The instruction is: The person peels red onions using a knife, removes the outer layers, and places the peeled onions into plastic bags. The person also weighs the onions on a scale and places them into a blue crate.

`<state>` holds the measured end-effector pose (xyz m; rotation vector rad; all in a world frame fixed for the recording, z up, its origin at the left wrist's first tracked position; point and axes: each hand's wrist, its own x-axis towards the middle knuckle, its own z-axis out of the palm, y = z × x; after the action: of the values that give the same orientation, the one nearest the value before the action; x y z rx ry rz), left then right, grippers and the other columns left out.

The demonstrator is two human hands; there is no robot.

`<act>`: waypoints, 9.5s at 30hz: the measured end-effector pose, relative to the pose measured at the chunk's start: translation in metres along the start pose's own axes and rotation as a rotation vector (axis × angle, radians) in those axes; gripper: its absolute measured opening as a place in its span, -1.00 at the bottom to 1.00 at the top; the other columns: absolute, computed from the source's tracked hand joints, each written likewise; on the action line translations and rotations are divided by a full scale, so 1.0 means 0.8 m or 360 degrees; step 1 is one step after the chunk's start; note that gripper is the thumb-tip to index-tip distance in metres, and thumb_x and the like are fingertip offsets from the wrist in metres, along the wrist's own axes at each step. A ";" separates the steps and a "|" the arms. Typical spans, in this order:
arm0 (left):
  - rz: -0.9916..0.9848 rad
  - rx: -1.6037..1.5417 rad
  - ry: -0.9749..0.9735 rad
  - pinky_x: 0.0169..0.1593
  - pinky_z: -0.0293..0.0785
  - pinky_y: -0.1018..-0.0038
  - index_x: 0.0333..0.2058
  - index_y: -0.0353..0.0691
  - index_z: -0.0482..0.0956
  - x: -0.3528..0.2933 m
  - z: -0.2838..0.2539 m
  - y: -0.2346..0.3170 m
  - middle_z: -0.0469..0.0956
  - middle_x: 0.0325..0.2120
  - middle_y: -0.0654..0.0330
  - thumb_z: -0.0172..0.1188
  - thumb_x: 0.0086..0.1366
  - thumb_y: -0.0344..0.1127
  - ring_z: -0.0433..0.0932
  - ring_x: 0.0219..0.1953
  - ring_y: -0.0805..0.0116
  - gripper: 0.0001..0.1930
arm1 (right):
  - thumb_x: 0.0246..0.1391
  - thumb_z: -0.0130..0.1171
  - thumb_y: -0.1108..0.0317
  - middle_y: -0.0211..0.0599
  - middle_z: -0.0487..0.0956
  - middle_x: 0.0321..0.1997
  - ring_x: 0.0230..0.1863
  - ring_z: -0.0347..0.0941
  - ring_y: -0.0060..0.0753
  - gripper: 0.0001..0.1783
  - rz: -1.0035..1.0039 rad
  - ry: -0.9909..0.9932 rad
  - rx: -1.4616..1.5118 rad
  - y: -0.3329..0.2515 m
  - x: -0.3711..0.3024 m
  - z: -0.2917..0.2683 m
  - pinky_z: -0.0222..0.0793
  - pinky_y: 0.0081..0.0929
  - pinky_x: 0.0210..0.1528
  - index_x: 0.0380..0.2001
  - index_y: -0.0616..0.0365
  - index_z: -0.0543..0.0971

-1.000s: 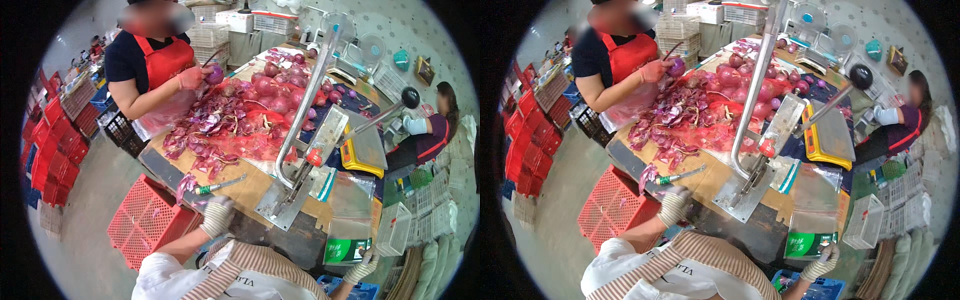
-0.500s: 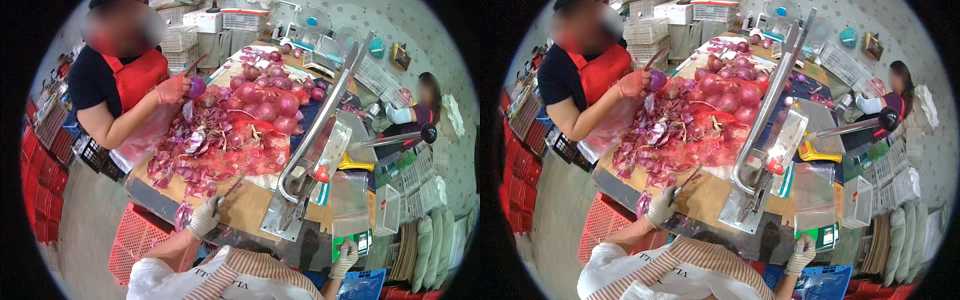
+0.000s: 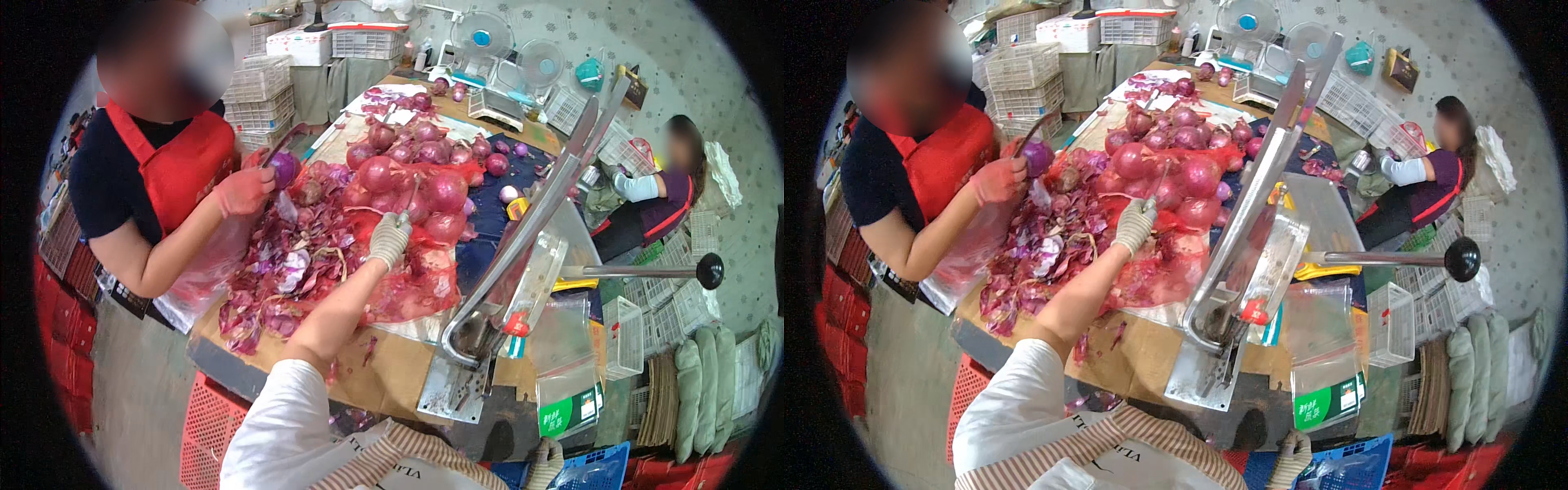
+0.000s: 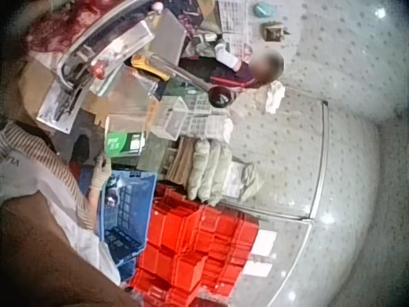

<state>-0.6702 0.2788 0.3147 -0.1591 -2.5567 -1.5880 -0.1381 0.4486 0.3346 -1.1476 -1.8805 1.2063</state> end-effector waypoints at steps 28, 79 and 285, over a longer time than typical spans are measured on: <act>-0.0036 -0.0075 -0.0073 -0.26 0.39 0.19 -0.34 -0.31 0.49 0.077 0.037 0.001 0.51 -0.47 -0.15 -0.21 0.26 0.06 0.51 -0.37 -0.05 -0.50 | -0.01 0.07 0.42 -0.30 0.44 -0.61 -0.54 0.29 -0.54 -0.87 -0.0220 -0.0379 -0.0161 0.001 0.028 0.058 0.28 -0.48 -0.45 -0.53 0.28 0.45; 0.0463 0.1173 0.0110 -0.23 0.47 0.22 -0.34 -0.23 0.59 0.461 0.034 0.013 0.55 -0.36 -0.05 0.02 0.13 -0.28 0.55 -0.25 0.06 -0.78 | -0.09 0.08 0.04 -0.16 0.57 -0.41 -0.36 0.50 -0.15 -0.66 0.0675 -0.0233 -0.1639 0.146 -0.007 0.092 0.38 -0.30 -0.27 -0.36 0.05 0.59; -0.1129 -0.2438 -0.0872 -0.07 0.50 0.36 0.03 -0.18 0.29 -0.367 -0.153 -0.005 0.44 -0.10 0.13 0.24 0.06 -0.02 0.49 -0.12 0.27 -0.39 | -0.61 0.49 -0.02 0.03 0.20 0.08 0.05 0.22 0.03 0.24 -0.1163 -0.1242 0.0192 -0.083 -0.048 0.276 0.19 -0.21 0.06 0.18 0.11 0.04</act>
<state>-0.3750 0.1608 0.3172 0.2515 -0.8913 -3.7673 -0.3289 0.3164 0.3079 0.1748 -2.3992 1.3712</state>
